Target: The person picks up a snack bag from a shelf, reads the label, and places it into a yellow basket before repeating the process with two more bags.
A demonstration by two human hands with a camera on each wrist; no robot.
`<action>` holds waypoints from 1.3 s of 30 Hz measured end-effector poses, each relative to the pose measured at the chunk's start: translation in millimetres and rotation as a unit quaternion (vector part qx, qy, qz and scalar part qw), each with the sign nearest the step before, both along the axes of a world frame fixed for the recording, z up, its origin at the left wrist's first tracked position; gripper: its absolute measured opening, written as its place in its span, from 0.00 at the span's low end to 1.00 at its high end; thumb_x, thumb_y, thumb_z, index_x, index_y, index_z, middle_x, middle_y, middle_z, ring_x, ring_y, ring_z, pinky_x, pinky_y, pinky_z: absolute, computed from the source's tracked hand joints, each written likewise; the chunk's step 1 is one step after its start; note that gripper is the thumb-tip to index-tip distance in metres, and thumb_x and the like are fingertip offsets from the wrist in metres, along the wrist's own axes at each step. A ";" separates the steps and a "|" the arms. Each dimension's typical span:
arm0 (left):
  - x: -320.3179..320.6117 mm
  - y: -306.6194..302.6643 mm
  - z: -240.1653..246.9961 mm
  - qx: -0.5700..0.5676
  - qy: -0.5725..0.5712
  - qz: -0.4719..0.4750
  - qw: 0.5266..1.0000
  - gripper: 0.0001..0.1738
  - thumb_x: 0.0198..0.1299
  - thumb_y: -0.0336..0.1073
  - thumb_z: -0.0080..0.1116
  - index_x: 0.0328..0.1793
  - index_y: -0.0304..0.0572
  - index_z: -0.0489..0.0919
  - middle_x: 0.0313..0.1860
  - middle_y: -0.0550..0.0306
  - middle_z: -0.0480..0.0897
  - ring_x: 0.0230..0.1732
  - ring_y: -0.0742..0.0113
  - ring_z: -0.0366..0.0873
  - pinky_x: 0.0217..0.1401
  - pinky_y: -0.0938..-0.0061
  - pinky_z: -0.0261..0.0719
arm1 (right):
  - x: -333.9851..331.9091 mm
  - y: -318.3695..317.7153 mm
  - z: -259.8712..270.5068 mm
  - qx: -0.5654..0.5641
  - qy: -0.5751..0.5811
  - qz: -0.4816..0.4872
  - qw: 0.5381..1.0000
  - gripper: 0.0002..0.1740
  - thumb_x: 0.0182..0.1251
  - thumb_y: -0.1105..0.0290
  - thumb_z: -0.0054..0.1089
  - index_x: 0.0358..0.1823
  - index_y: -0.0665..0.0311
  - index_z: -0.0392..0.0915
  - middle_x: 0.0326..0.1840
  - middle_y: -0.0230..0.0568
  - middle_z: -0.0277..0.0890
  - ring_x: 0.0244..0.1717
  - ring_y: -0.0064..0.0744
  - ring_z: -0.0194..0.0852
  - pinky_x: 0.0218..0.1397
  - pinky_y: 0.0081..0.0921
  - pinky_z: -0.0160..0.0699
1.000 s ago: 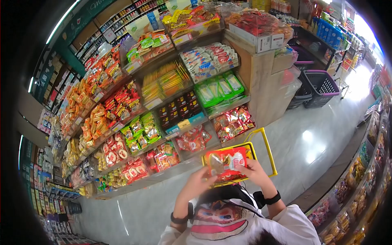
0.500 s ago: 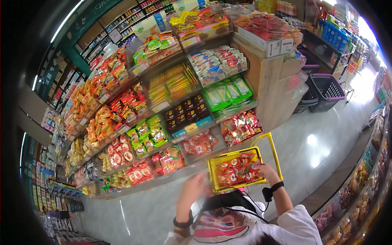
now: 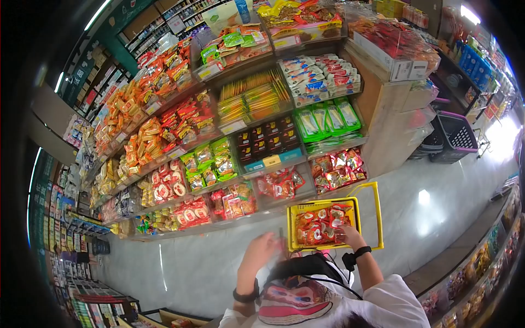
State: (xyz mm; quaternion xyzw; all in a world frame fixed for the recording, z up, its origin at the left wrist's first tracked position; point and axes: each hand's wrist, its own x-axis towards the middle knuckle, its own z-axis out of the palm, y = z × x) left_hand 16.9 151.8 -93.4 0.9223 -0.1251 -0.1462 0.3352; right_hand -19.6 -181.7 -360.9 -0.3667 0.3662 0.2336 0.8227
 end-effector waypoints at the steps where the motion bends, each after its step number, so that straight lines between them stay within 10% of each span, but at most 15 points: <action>1: 1.7 0.0 1.8 0.003 0.014 0.003 1.000 0.17 0.58 0.36 0.57 0.51 0.37 0.74 0.36 0.46 0.82 0.37 0.52 0.81 0.40 0.66 0.77 | 1.4 -0.4 -5.4 -0.003 0.012 -0.001 1.000 0.11 0.63 0.64 0.53 0.44 0.58 0.71 0.35 0.42 0.76 0.30 0.36 0.75 0.34 0.30 0.77; 15: 102.8 15.7 -50.3 -0.144 0.153 -0.013 0.978 0.16 0.61 0.38 0.56 0.51 0.39 0.75 0.40 0.52 0.82 0.41 0.62 0.80 0.45 0.71 0.77 | 48.7 41.4 17.3 -0.067 0.051 -0.065 0.994 0.08 0.63 0.67 0.53 0.40 0.61 0.72 0.32 0.40 0.76 0.35 0.36 0.78 0.38 0.31 0.80; 18: 156.0 41.2 -143.0 -0.330 0.317 0.100 0.884 0.14 0.60 0.36 0.56 0.49 0.38 0.76 0.42 0.56 0.81 0.42 0.64 0.79 0.49 0.71 0.76 | 72.3 62.9 18.8 -0.092 0.000 -0.005 0.996 0.08 0.64 0.68 0.52 0.42 0.62 0.72 0.34 0.40 0.76 0.36 0.35 0.79 0.38 0.31 0.81; 20: 184.4 51.5 -182.5 -0.463 0.424 0.250 0.737 0.12 0.60 0.35 0.57 0.47 0.37 0.76 0.43 0.56 0.80 0.45 0.64 0.78 0.53 0.70 0.75 | 84.7 75.4 -18.5 -0.184 -0.173 0.060 0.966 0.08 0.64 0.69 0.52 0.43 0.61 0.72 0.36 0.40 0.76 0.37 0.33 0.79 0.39 0.31 0.81; 23: 219.6 62.7 -231.2 -0.589 0.439 0.365 0.571 0.11 0.58 0.31 0.56 0.47 0.37 0.76 0.43 0.55 0.79 0.48 0.63 0.76 0.57 0.68 0.74 | 129.0 98.2 8.9 -0.135 -0.093 0.046 0.985 0.10 0.62 0.67 0.54 0.43 0.60 0.73 0.35 0.37 0.76 0.33 0.30 0.77 0.32 0.27 0.77; 27: 255.8 69.8 -299.4 -0.545 0.514 0.409 0.521 0.11 0.54 0.30 0.57 0.44 0.36 0.74 0.42 0.53 0.78 0.49 0.59 0.75 0.57 0.65 0.73 | 177.8 132.5 3.3 -0.130 -0.078 0.014 0.988 0.10 0.61 0.66 0.55 0.43 0.60 0.74 0.33 0.34 0.75 0.28 0.27 0.74 0.25 0.24 0.72; 32: 280.9 53.0 -345.0 -0.492 0.529 0.368 0.586 0.10 0.54 0.30 0.57 0.43 0.39 0.75 0.42 0.54 0.78 0.46 0.62 0.76 0.52 0.69 0.73 | 229.5 154.1 -40.6 -0.132 -0.011 0.067 0.989 0.12 0.63 0.67 0.52 0.47 0.59 0.73 0.41 0.36 0.76 0.39 0.29 0.78 0.37 0.28 0.80; 39: 313.4 37.9 -369.8 -0.540 0.517 0.272 0.606 0.11 0.53 0.32 0.61 0.43 0.42 0.77 0.40 0.56 0.80 0.40 0.65 0.77 0.46 0.70 0.78 | 277.9 187.0 -70.6 -0.504 -0.136 0.239 0.819 0.18 0.55 0.74 0.47 0.49 0.63 0.72 0.41 0.57 0.76 0.43 0.56 0.75 0.43 0.41 0.76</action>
